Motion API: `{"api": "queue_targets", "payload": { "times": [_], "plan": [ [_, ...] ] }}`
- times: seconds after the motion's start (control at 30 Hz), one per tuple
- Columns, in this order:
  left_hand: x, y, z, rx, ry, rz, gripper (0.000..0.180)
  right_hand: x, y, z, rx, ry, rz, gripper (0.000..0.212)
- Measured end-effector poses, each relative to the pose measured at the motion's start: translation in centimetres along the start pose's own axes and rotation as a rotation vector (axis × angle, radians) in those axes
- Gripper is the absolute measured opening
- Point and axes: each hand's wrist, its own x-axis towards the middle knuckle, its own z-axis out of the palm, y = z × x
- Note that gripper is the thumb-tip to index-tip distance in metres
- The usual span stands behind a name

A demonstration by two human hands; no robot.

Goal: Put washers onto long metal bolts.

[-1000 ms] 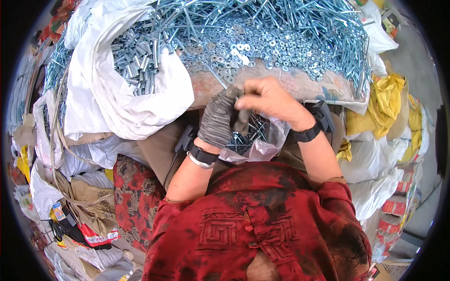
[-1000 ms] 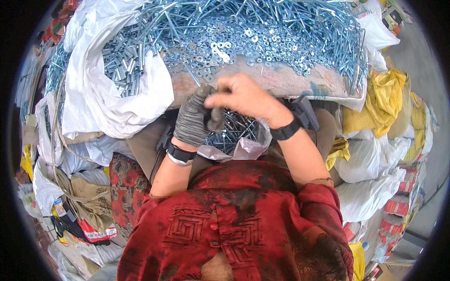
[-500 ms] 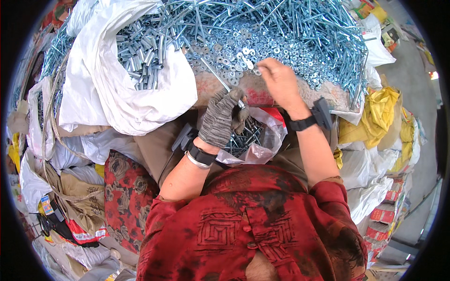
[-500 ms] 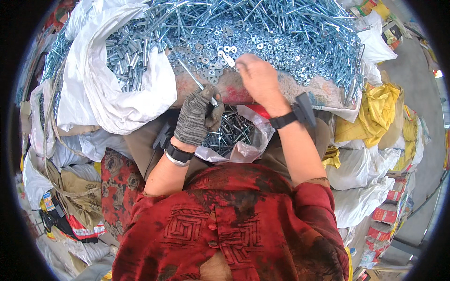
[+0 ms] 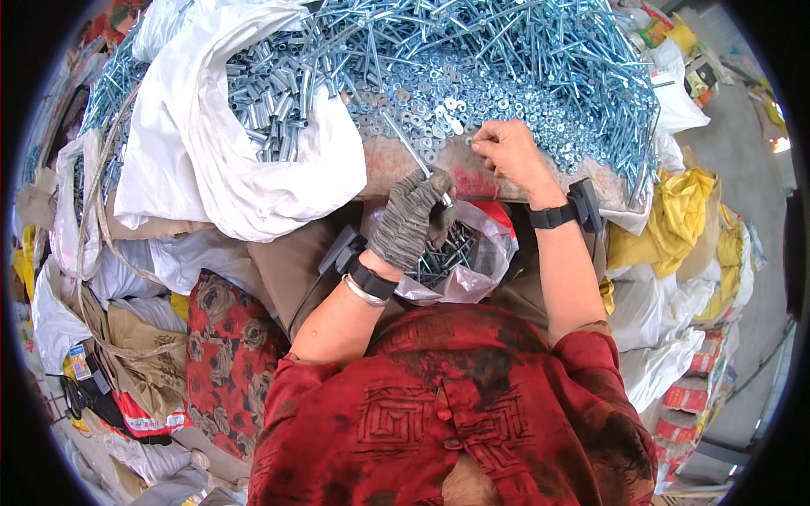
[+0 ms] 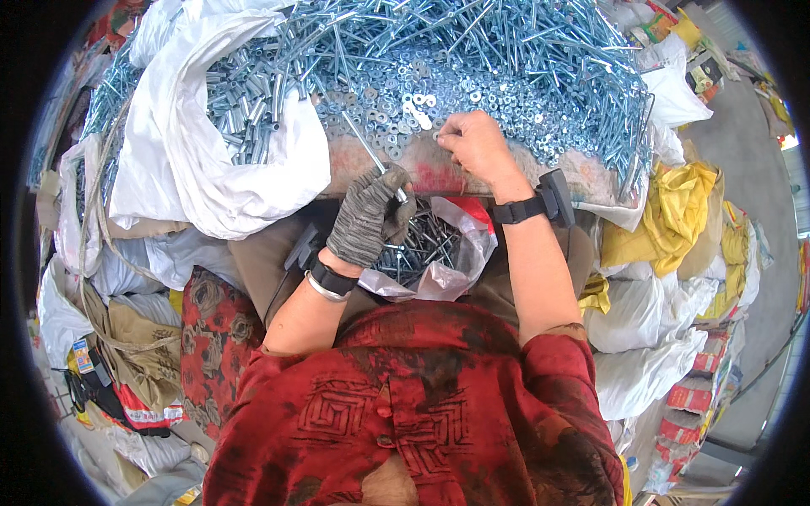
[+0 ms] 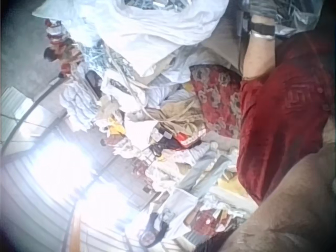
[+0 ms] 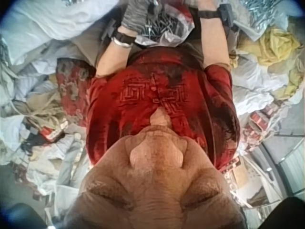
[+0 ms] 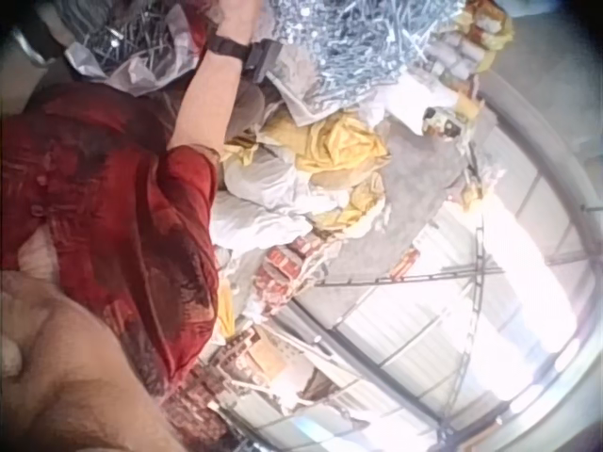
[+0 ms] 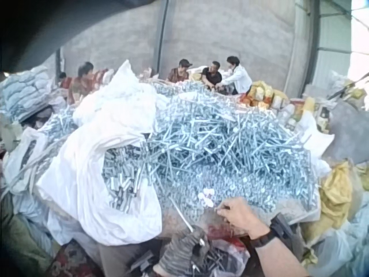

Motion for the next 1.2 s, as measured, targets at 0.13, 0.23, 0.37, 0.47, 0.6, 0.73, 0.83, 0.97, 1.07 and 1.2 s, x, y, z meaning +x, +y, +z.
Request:
{"api": "queue_targets", "payload": {
  "times": [0.13,0.23,0.37,0.47,0.6,0.73,0.83,0.97,1.07,1.2],
  "plan": [
    [-0.1,0.2,0.3,0.100,0.068,0.060,0.029,1.6,0.1,0.6,-0.425,0.095,-0.202,0.021],
    [-0.4,-0.5,-0.1,0.127,0.067,0.086,0.027,1.0,-0.5,1.2,-0.610,0.092,-0.220,0.029],
    [-0.8,-0.5,0.5,0.076,0.054,0.003,0.025,0.7,0.1,1.4,-0.551,0.097,-0.205,0.025],
    [-1.1,-0.3,0.7,0.072,0.025,-0.011,0.025,0.9,0.4,0.8,-0.497,0.051,-0.242,0.024],
    [-0.4,-1.2,0.4,0.115,0.029,0.121,0.024,-0.1,-1.1,0.9,-0.574,-0.070,-0.196,0.024],
    [0.2,-0.8,-0.4,0.309,-0.079,-0.023,0.018,-0.6,-1.0,0.8,-0.648,0.004,-0.319,0.020],
    [0.6,-1.9,-1.5,1.073,-0.182,0.471,0.024,-3.4,-2.5,-0.7,0.441,-0.048,-0.046,0.013],
    [-0.6,-1.2,0.7,1.552,-0.082,0.302,0.030,-7.2,-2.8,-2.5,0.632,-0.063,-0.113,0.010],
    [-1.1,-1.8,1.0,1.678,-0.132,0.356,0.028,-9.4,-2.7,-2.7,0.566,-0.068,-0.066,0.011],
    [-1.5,-1.7,1.9,1.774,-0.174,0.275,0.027,-10.5,-1.3,-2.9,0.542,0.029,-0.064,0.011]
  ]
}}
